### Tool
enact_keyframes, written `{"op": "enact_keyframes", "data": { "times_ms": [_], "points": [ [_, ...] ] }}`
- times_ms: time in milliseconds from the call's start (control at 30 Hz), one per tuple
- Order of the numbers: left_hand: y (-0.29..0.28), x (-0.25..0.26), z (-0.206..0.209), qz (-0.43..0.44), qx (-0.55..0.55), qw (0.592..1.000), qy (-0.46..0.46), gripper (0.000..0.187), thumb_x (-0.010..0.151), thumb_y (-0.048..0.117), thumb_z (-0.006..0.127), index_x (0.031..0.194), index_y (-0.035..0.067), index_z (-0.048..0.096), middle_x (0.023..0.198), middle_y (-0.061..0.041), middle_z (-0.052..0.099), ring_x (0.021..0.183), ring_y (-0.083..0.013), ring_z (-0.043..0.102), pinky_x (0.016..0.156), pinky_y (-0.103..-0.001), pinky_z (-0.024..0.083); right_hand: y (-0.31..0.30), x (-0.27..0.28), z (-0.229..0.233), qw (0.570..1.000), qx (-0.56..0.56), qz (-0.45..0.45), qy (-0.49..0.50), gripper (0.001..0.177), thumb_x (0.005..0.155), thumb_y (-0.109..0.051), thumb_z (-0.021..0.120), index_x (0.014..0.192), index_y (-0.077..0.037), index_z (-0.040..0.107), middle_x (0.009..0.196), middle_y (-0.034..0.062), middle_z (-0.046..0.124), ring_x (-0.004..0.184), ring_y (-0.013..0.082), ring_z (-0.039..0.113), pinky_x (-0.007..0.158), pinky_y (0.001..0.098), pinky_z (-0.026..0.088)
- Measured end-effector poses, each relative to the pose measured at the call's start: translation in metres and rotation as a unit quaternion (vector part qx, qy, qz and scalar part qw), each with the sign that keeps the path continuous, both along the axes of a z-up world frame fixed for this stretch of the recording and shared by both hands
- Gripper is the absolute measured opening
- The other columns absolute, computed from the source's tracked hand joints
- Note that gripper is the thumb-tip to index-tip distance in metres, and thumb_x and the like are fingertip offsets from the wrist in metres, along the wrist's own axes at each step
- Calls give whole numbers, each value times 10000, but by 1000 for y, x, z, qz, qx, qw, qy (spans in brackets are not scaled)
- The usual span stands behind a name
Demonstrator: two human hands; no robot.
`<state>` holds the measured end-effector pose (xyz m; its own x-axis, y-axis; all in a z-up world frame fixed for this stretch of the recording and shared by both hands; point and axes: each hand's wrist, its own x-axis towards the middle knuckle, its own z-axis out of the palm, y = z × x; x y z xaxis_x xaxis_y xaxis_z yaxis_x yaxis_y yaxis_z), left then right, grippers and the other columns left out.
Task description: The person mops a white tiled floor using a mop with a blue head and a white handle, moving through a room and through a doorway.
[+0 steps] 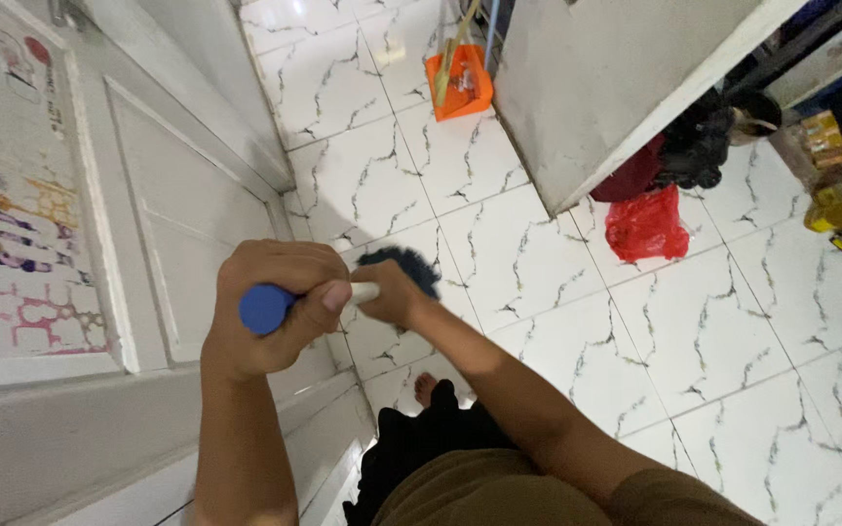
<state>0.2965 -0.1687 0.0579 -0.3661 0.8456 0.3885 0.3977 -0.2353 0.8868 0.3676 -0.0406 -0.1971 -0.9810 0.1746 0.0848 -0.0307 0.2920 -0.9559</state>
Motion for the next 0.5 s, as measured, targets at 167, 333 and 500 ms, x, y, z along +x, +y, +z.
{"op": "enact_keyframes", "data": {
  "times_ms": [167, 333, 500],
  "points": [
    [5, 7, -45, -1, 11, 996, -86, 362, 1010, 96, 643, 658, 33, 587, 653, -63, 624, 592, -152, 574, 528, -281, 434, 59, 19, -50, 989, 130, -36, -52, 170, 785, -55, 704, 949, -66, 748, 863, 126, 764, 753, 254, 767, 750, 350, 604],
    [26, 28, -120, 30, -54, 989, -134, 310, 1019, 174, 607, 796, -27, 685, 753, -73, 692, 635, -120, 596, 561, -272, 492, 123, 50, -94, 975, 203, -38, -85, 109, 756, -70, 689, 848, -54, 746, 791, 159, 736, 730, 337, 722, 689, 435, 559],
    [16, 46, -164, 95, -88, 977, -170, 317, 1053, 184, 550, 836, -6, 683, 743, -66, 667, 637, -108, 562, 579, -265, 480, 126, 56, -136, 971, 215, -31, -95, 114, 748, -94, 697, 844, -57, 747, 804, 155, 739, 757, 359, 719, 718, 427, 560]
  ]
}}
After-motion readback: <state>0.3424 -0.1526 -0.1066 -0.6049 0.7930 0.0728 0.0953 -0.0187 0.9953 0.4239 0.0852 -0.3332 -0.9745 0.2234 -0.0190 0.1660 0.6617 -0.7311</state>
